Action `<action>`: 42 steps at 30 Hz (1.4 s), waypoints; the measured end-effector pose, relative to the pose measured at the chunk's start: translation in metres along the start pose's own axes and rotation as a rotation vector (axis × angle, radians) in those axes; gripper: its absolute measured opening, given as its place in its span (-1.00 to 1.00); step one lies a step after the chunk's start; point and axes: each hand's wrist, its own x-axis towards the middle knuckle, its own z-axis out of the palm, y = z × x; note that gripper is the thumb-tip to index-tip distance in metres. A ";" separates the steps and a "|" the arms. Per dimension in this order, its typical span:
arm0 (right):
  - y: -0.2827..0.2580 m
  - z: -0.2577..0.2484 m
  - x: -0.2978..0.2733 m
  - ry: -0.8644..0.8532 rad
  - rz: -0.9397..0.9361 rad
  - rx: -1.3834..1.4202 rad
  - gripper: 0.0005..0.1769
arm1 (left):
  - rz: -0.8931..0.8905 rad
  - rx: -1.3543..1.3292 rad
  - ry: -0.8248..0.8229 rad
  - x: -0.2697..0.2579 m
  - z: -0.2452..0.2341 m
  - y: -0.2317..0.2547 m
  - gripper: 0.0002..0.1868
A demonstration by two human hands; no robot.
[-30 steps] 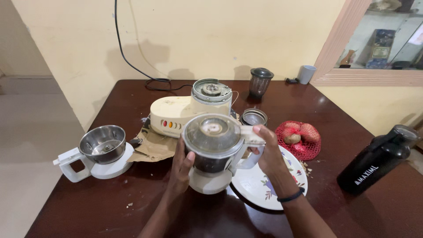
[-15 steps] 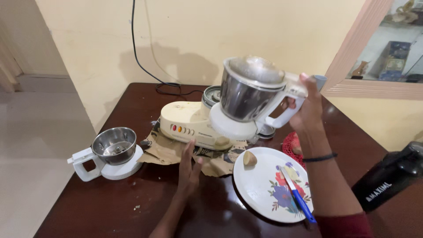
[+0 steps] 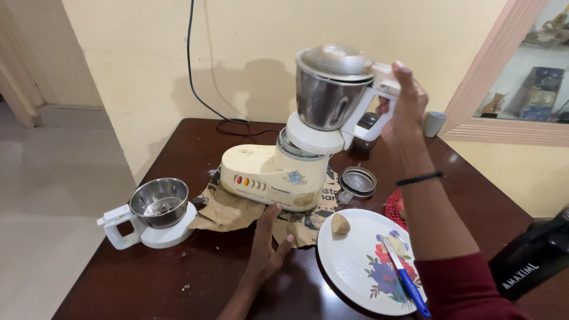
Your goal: The person cuts a piece of coconut on a plate with a knife, drops the cut pieces into a mixer grinder jar, fits the lid on the jar, mounts the jar on the blender base and presses the control buttons to run the blender.
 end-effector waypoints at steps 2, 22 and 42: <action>0.013 0.006 0.003 0.026 0.011 -0.001 -0.48 | -0.024 0.023 -0.024 -0.003 0.002 0.000 -0.23; 0.074 0.031 0.013 0.014 0.065 0.057 -0.51 | -0.037 0.103 -0.071 -0.008 0.009 -0.011 -0.18; 0.075 0.025 -0.012 -0.104 -0.023 -0.108 -0.37 | -0.042 0.097 -0.053 -0.005 0.006 -0.008 -0.23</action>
